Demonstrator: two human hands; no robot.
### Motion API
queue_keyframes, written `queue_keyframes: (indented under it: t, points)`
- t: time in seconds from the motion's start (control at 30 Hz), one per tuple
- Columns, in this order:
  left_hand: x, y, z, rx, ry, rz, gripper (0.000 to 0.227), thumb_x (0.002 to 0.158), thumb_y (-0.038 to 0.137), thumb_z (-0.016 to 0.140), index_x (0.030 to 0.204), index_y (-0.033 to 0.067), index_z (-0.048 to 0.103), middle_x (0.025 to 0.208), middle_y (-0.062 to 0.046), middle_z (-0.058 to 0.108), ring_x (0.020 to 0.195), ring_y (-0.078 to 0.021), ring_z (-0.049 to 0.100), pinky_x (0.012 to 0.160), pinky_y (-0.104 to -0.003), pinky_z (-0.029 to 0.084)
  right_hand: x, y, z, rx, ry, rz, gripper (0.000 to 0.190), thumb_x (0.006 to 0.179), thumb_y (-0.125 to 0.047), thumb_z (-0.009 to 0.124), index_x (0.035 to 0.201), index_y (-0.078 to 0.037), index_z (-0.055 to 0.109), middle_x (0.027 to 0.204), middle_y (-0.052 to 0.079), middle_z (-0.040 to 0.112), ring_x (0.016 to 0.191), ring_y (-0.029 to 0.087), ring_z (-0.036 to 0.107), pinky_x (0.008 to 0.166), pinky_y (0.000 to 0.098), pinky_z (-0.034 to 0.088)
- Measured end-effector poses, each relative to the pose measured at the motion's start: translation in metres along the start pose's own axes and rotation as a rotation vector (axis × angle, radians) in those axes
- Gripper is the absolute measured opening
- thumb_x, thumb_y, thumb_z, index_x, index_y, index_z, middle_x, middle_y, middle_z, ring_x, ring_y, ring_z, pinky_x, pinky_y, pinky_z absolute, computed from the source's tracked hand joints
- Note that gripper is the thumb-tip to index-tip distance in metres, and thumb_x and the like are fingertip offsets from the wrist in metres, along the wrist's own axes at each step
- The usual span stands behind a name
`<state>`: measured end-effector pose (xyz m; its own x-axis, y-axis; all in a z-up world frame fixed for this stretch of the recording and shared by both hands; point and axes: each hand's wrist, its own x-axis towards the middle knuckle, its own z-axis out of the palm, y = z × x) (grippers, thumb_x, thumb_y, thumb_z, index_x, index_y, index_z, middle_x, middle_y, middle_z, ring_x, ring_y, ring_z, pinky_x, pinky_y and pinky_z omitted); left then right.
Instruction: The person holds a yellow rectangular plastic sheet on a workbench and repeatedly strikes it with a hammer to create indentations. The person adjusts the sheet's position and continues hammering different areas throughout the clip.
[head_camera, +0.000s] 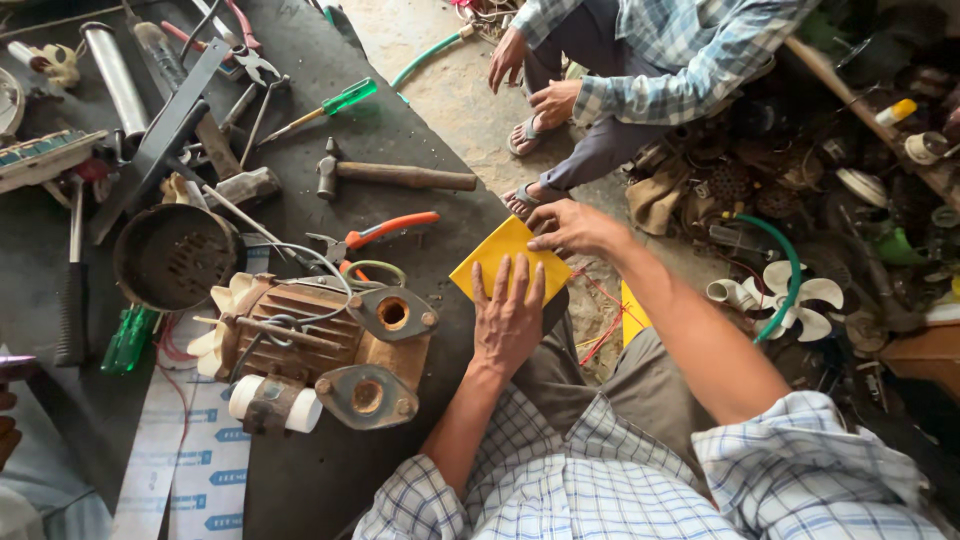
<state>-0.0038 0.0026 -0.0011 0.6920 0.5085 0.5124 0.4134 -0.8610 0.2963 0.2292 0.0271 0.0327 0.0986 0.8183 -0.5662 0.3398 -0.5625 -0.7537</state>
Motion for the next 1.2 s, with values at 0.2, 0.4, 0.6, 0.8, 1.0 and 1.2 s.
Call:
queue_keyframes:
  t: [0.2, 0.4, 0.6, 0.8, 1.0, 1.2]
  points:
    - [0.003, 0.003, -0.014, 0.018, -0.084, -0.009, 0.067, 0.082, 0.028, 0.071, 0.144, 0.0066, 0.056, 0.141, -0.019, 0.054, 0.142, -0.0374, 0.045, 0.120, -0.069, 0.023, 0.004, 0.043, 0.018, 0.237, 0.064, -0.101, 0.035, 0.091, -0.020, 0.077, 0.119, 0.000, 0.072, 0.100, 0.005, 0.074, 0.081, 0.011, 0.066, 0.068, 0.0281, 0.053]
    - [-0.001, 0.015, -0.029, -0.100, -0.148, -0.120, 0.080, 0.080, 0.042, 0.076, 0.144, 0.0003, 0.052, 0.144, -0.024, 0.053, 0.143, -0.0410, 0.042, 0.121, -0.064, 0.022, -0.008, 0.057, 0.032, 0.482, 0.132, 0.046, 0.032, 0.089, -0.020, 0.076, 0.116, -0.004, 0.068, 0.099, 0.003, 0.073, 0.083, 0.012, 0.071, 0.071, 0.0294, 0.059]
    - [0.001, 0.016, -0.013, -0.096, -0.073, -0.179, 0.064, 0.092, 0.034, 0.072, 0.144, 0.0027, 0.053, 0.147, -0.024, 0.052, 0.143, -0.0387, 0.045, 0.123, -0.059, 0.026, -0.037, 0.091, 0.090, 0.726, 0.349, -0.061, 0.027, 0.092, -0.017, 0.077, 0.111, 0.000, 0.069, 0.095, 0.004, 0.073, 0.080, 0.013, 0.070, 0.071, 0.0309, 0.059]
    - [0.003, 0.004, -0.015, -0.074, -0.121, -0.153, 0.080, 0.095, 0.039, 0.065, 0.158, 0.0016, 0.034, 0.166, -0.029, 0.022, 0.153, -0.0445, 0.025, 0.123, -0.053, 0.018, -0.044, 0.101, 0.116, 0.953, 0.368, -0.113, 0.029, 0.090, -0.016, 0.079, 0.113, -0.002, 0.069, 0.095, 0.004, 0.071, 0.079, 0.012, 0.069, 0.074, 0.0320, 0.062]
    - [0.013, 0.008, -0.013, -0.064, -0.177, -0.292, 0.080, 0.103, 0.045, 0.053, 0.160, -0.0036, 0.027, 0.169, -0.027, 0.014, 0.159, -0.0426, 0.013, 0.129, -0.053, 0.010, -0.055, 0.081, 0.086, 0.718, 0.213, -0.088, 0.032, 0.089, -0.020, 0.076, 0.116, -0.004, 0.068, 0.105, 0.005, 0.074, 0.088, 0.013, 0.073, 0.077, 0.0298, 0.062]
    - [0.014, 0.009, -0.018, -0.045, -0.208, -0.305, 0.077, 0.103, 0.041, 0.053, 0.158, -0.0068, 0.028, 0.169, -0.025, 0.016, 0.158, -0.0426, 0.015, 0.128, -0.053, 0.011, -0.064, 0.031, 0.034, -0.010, 0.301, -0.221, 0.043, 0.091, -0.020, 0.076, 0.127, -0.001, 0.064, 0.107, 0.010, 0.072, 0.095, 0.017, 0.069, 0.077, 0.0300, 0.057]
